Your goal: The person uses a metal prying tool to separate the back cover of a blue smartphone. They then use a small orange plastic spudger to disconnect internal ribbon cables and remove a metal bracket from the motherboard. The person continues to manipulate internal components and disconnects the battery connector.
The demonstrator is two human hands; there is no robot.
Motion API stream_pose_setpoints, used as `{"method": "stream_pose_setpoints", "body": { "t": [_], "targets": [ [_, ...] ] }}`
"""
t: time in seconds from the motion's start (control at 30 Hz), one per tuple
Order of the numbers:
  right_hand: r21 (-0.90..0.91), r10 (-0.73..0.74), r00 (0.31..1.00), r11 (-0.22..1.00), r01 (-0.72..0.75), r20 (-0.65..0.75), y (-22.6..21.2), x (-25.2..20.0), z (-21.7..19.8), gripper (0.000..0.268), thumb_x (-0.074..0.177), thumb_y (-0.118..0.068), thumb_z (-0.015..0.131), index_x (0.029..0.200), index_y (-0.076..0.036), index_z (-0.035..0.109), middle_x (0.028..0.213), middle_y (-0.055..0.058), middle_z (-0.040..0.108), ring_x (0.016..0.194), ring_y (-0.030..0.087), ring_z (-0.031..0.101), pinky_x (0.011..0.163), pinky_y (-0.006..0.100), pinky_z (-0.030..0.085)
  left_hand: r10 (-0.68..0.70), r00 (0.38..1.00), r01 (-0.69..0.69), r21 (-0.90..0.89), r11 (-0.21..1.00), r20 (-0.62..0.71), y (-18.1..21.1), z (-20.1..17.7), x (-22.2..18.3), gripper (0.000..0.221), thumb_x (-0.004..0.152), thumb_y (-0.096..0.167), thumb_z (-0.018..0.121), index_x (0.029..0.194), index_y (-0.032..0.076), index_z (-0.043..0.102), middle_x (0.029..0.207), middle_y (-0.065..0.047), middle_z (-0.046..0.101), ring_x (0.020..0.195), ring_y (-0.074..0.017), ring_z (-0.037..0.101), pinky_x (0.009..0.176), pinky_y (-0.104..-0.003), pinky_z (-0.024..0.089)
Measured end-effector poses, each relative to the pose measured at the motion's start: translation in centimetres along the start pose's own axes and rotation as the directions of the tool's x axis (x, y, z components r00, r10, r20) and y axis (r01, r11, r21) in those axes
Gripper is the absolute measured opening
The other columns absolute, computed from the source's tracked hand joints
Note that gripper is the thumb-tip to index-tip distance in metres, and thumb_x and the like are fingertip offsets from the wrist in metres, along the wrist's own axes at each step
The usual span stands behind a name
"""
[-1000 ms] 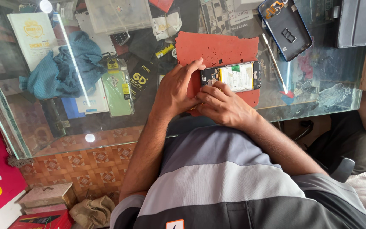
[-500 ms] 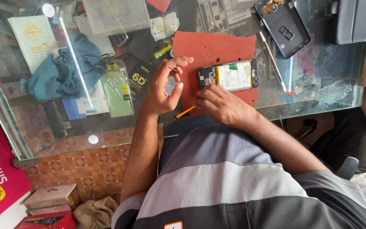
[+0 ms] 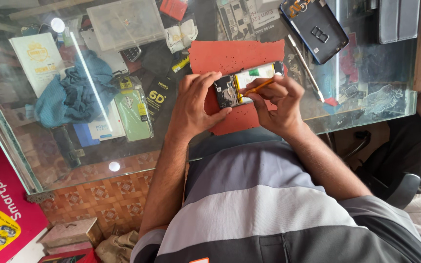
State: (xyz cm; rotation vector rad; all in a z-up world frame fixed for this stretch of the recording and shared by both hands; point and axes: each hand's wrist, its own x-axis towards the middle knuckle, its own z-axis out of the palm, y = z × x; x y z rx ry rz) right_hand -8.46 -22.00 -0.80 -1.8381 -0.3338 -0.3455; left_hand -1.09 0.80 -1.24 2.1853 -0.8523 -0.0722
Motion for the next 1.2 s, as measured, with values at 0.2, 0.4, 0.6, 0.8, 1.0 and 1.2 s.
{"method": "stream_pose_setpoints", "body": {
  "t": [0.2,0.4,0.6,0.8,1.0,1.2],
  "targets": [
    [-0.08,-0.11,0.992,0.99,0.115,0.066,0.9,0.0,1.3,0.072,0.1,0.019,0.063,0.144,-0.015,0.016,0.12,0.025,0.062,0.107,0.031,0.075,0.09,0.04,0.067,-0.01,1.0,0.011,-0.042,0.999,0.007,-0.2,-0.1,-0.2,0.086,0.084,0.047,0.087,0.15,0.009,0.048,0.144,-0.008,0.061,0.129,-0.029,0.052,0.114,-0.042,0.043],
    [-0.085,-0.152,0.982,0.983,0.162,0.114,1.8,0.6,1.9,0.074,0.1,0.017,0.066,0.145,-0.015,0.017,0.119,0.024,0.064,0.105,0.029,0.075,0.087,0.039,0.066,-0.004,1.0,0.004,-0.02,1.0,0.006,0.0,-0.3,0.0,0.085,0.084,0.05,0.086,0.15,0.012,0.048,0.139,-0.005,0.065,0.125,-0.0262,0.053,0.112,-0.042,0.043],
    [-0.129,-0.174,0.974,0.973,0.193,0.141,1.4,0.7,1.9,0.071,0.1,0.016,0.066,0.144,-0.012,0.018,0.119,0.024,0.063,0.107,0.031,0.076,0.088,0.038,0.067,-0.017,1.0,0.018,-0.047,0.999,0.019,-0.2,-0.2,0.0,0.085,0.086,0.055,0.083,0.15,0.013,0.048,0.138,0.0,0.066,0.122,-0.0247,0.053,0.111,-0.04,0.043],
    [-0.183,-0.125,0.968,0.969,0.166,0.218,-0.4,2.0,1.6,0.058,0.097,0.013,0.069,0.129,-0.012,0.028,0.122,0.019,0.068,0.108,0.034,0.078,0.088,0.037,0.067,-0.017,1.0,0.018,-0.048,0.999,0.015,-0.4,0.0,0.0,0.086,0.085,0.058,0.082,0.15,0.013,0.048,0.14,0.0,0.065,0.12,-0.0237,0.054,0.111,-0.042,0.043],
    [-0.187,-0.198,0.968,0.956,0.225,0.154,-1.2,2.9,2.2,0.057,0.09,0.008,0.08,0.129,-0.01,0.043,0.116,0.019,0.064,0.101,0.032,0.069,0.081,0.042,0.059,-0.009,1.0,0.009,-0.053,0.999,0.015,-0.6,0.0,-0.2,0.084,0.079,0.046,0.08,0.15,0.014,0.048,0.143,0.0,0.066,0.122,-0.0233,0.054,0.113,-0.04,0.043],
    [-0.025,-0.16,0.963,0.985,0.169,0.216,-0.9,2.9,2.0,0.059,0.094,0.018,0.068,0.135,-0.016,0.043,0.119,0.015,0.065,0.111,0.033,0.072,0.094,0.04,0.063,-0.003,1.0,0.004,-0.048,0.999,0.012,-0.6,0.0,-0.1,0.086,0.085,0.054,0.084,0.15,0.013,0.047,0.139,0.0,0.065,0.119,-0.0239,0.054,0.11,-0.042,0.042]
  ]
}}
